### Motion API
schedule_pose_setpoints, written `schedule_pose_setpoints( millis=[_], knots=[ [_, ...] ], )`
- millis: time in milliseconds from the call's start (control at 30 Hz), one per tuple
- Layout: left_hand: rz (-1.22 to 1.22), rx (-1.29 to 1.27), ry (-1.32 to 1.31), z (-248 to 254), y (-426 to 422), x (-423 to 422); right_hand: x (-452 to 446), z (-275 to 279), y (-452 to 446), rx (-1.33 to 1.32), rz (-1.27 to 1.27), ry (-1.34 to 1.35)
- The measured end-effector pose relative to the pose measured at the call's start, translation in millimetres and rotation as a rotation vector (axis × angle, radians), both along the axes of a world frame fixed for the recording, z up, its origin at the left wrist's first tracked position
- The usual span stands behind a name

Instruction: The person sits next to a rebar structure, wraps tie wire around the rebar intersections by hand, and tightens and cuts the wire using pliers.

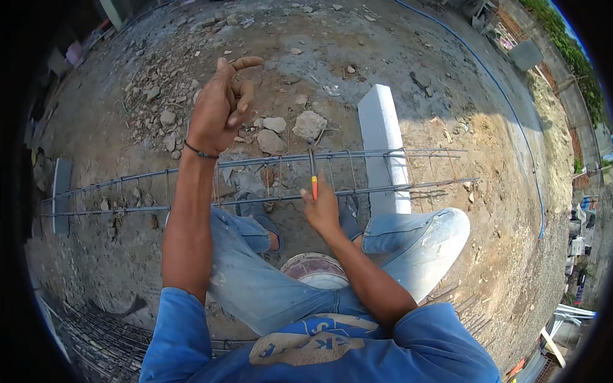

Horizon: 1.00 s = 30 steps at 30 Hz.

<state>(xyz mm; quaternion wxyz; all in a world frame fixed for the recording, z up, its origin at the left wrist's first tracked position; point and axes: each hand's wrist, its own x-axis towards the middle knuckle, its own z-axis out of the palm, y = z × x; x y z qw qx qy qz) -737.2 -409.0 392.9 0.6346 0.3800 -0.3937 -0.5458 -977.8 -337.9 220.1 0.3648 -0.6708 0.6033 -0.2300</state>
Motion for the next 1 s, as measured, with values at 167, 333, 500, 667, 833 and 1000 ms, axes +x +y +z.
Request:
schedule_pose_setpoints(
  millis=[167, 333, 500, 667, 833, 1000],
  knots=[
    [-0.351, -0.018, 0.165, 16.9, 25.8, 0.1, 0.3, -20.2, -6.4, -0.188, 0.051, 0.504],
    [-0.563, -0.054, 0.460, 0.1, 27.3, -9.5, -25.1, -1.1, -29.7, -0.369, 0.164, 0.316],
    [-0.773, 0.101, 0.722, -20.1, 13.1, -41.0, -16.6, 124.6, -52.3, -0.134, -0.162, -0.776],
    [-0.808, 0.158, 0.774, -25.6, 3.9, -49.8, -76.4, 180.7, -65.9, 0.069, 0.058, -0.146],
    [-0.807, 0.200, 0.799, -32.7, 10.8, -68.5, -93.6, 189.6, -41.4, 0.328, 0.077, -1.151],
    [-0.927, 0.320, 0.962, -58.9, 19.3, -123.7, -58.4, 158.2, -47.9, 0.043, -0.084, -1.230]
  ],
)
